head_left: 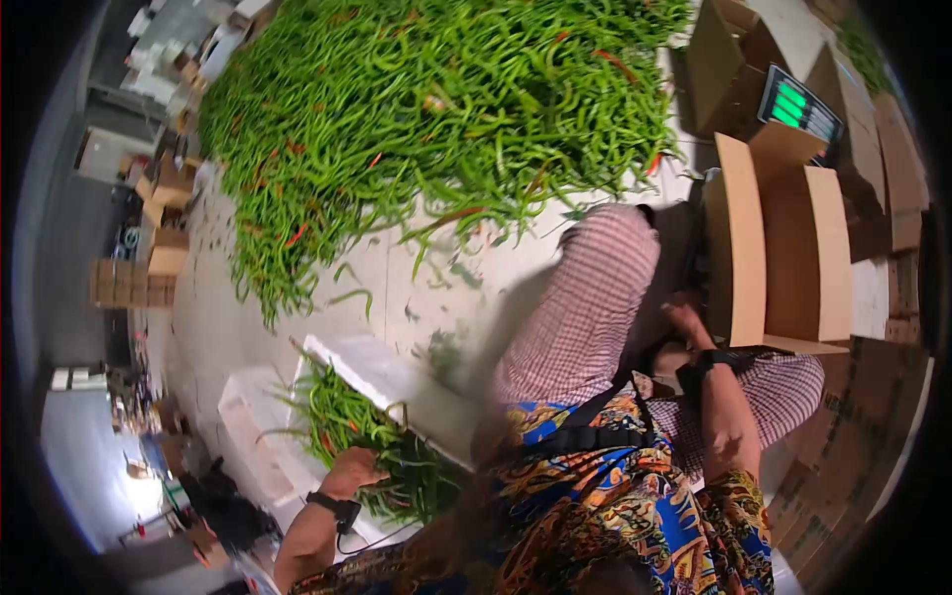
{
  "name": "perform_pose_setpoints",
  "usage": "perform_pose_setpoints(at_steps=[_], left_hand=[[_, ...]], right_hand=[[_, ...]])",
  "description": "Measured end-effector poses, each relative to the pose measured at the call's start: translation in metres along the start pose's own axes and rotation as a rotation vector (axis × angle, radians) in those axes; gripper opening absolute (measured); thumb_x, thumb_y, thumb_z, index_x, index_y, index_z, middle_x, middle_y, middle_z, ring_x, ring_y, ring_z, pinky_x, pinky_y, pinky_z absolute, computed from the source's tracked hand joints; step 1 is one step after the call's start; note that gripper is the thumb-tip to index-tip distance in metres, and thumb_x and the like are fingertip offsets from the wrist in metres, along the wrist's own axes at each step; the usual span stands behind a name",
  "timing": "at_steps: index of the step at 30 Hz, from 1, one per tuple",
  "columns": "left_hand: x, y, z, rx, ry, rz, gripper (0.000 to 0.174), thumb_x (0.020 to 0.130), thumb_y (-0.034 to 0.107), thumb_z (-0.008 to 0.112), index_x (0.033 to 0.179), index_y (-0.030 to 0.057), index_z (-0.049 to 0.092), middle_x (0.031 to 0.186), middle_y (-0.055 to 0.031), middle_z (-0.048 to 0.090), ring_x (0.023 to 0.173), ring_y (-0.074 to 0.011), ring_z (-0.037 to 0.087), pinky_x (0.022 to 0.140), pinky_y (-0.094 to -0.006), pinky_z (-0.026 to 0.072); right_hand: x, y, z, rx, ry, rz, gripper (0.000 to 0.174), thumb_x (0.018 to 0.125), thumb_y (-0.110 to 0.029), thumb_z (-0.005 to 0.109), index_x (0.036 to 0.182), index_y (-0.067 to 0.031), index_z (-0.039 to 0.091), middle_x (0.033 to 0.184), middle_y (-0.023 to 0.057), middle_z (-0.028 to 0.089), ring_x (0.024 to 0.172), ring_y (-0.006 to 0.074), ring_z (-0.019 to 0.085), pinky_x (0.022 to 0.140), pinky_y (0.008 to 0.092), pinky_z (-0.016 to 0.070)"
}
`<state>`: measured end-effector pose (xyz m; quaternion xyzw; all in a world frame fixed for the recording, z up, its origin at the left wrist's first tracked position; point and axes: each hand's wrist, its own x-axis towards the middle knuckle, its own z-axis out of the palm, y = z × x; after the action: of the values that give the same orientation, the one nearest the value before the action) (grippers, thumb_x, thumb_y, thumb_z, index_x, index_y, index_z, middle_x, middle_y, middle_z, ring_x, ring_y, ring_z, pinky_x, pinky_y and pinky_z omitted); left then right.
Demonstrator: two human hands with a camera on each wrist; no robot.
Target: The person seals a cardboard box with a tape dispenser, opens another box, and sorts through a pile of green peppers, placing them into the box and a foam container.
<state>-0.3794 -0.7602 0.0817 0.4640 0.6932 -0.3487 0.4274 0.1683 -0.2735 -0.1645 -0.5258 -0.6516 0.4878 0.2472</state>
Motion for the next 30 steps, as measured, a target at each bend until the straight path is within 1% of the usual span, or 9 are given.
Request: perform_pose_setpoints(at_steps=[2, 5, 6, 7, 9, 12, 15, 20, 30], left_hand=[[-0.010, 0.029, -0.081, 0.077, 0.228, -0.033, 0.046, 0.077, 0.050, 0.066, 0.107, 0.0159, 0.067, 0.092, -0.0133, 0.069, 0.086, -0.0335, 0.066, 0.072, -0.0453, 0.0518], [0.012, 0.072, -0.202, 0.042, 0.332, -0.034, 0.046, 0.081, 0.041, 0.064, 0.120, 0.0172, 0.060, 0.092, -0.0184, 0.068, 0.086, -0.0376, 0.064, 0.074, -0.0473, 0.0521], [0.045, 0.067, -0.219, 0.002, 0.507, 0.114, 0.047, 0.081, 0.038, 0.065, 0.121, 0.0145, 0.058, 0.087, -0.0189, 0.067, 0.081, -0.0388, 0.064, 0.072, -0.0467, 0.0520], [0.075, 0.073, -0.244, -0.138, 0.631, 0.269, 0.046, 0.081, 0.036, 0.064, 0.120, 0.0114, 0.058, 0.085, -0.0194, 0.067, 0.079, -0.0396, 0.064, 0.071, -0.0463, 0.0516], [0.117, 0.105, -0.306, -0.251, 0.648, 0.375, 0.045, 0.081, 0.031, 0.065, 0.120, 0.0087, 0.058, 0.084, -0.0207, 0.066, 0.079, -0.0400, 0.063, 0.072, -0.0469, 0.0509], [0.196, 0.151, -0.377, -0.143, 0.641, 0.461, 0.043, 0.081, 0.029, 0.064, 0.117, 0.0073, 0.060, 0.084, -0.0212, 0.065, 0.083, -0.0397, 0.062, 0.076, -0.0463, 0.0496], [0.288, 0.209, -0.430, -0.227, 0.754, 0.635, 0.045, 0.079, 0.023, 0.064, 0.119, 0.0029, 0.058, 0.095, -0.0224, 0.065, 0.089, -0.0405, 0.061, 0.078, -0.0452, 0.0489], [0.300, 0.314, -0.520, -0.354, 0.820, 0.780, 0.043, 0.080, 0.019, 0.063, 0.118, -0.0001, 0.057, 0.102, -0.0220, 0.065, 0.093, -0.0378, 0.062, 0.082, -0.0407, 0.0497], [0.326, 0.317, -0.529, -0.299, 0.783, 0.668, 0.042, 0.078, 0.017, 0.065, 0.116, -0.0002, 0.059, 0.096, -0.0182, 0.067, 0.086, -0.0315, 0.066, 0.080, -0.0379, 0.0510]], right_hand=[[0.004, -0.011, 0.023, -0.292, -0.421, 0.229, 0.035, 0.087, -0.030, 0.064, 0.100, 0.0018, 0.064, 0.092, 0.0112, 0.066, 0.088, 0.0224, 0.060, 0.081, 0.0371, 0.0477], [-0.031, -0.071, 0.052, -0.006, -0.754, 0.380, 0.033, 0.085, -0.029, 0.066, 0.096, 0.0018, 0.065, 0.094, 0.0120, 0.066, 0.087, 0.0236, 0.059, 0.079, 0.0403, 0.0471], [-0.039, -0.073, 0.064, 0.119, -0.890, 0.428, 0.032, 0.084, -0.029, 0.068, 0.095, 0.0016, 0.066, 0.095, 0.0123, 0.066, 0.088, 0.0239, 0.059, 0.078, 0.0402, 0.0472], [-0.052, -0.085, 0.063, 0.312, -0.920, -0.031, 0.035, 0.081, -0.027, 0.070, 0.103, -0.0006, 0.065, 0.101, 0.0098, 0.067, 0.092, 0.0202, 0.060, 0.083, 0.0357, 0.0475], [-0.066, -0.080, 0.069, 0.485, -0.892, -0.485, 0.040, 0.078, -0.025, 0.072, 0.111, -0.0028, 0.065, 0.107, 0.0074, 0.068, 0.096, 0.0166, 0.061, 0.087, 0.0313, 0.0479], [-0.066, -0.049, 0.106, 0.220, -1.085, -0.182, 0.029, 0.080, -0.021, 0.066, 0.102, -0.0022, 0.065, 0.099, 0.0068, 0.064, 0.091, 0.0169, 0.059, 0.081, 0.0327, 0.0465], [-0.065, -0.059, 0.124, 0.171, -1.132, -0.128, 0.027, 0.081, -0.020, 0.065, 0.101, -0.0023, 0.065, 0.099, 0.0068, 0.065, 0.091, 0.0167, 0.059, 0.080, 0.0316, 0.0467], [-0.049, -0.074, 0.156, 0.202, -1.128, -0.150, 0.024, 0.083, -0.018, 0.062, 0.101, -0.0026, 0.065, 0.099, 0.0068, 0.067, 0.090, 0.0163, 0.061, 0.079, 0.0297, 0.0472], [-0.035, -0.085, 0.180, 0.017, -0.790, -0.260, 0.020, 0.086, -0.014, 0.058, 0.100, -0.0032, 0.066, 0.100, 0.0068, 0.069, 0.088, 0.0156, 0.063, 0.076, 0.0261, 0.0480]])
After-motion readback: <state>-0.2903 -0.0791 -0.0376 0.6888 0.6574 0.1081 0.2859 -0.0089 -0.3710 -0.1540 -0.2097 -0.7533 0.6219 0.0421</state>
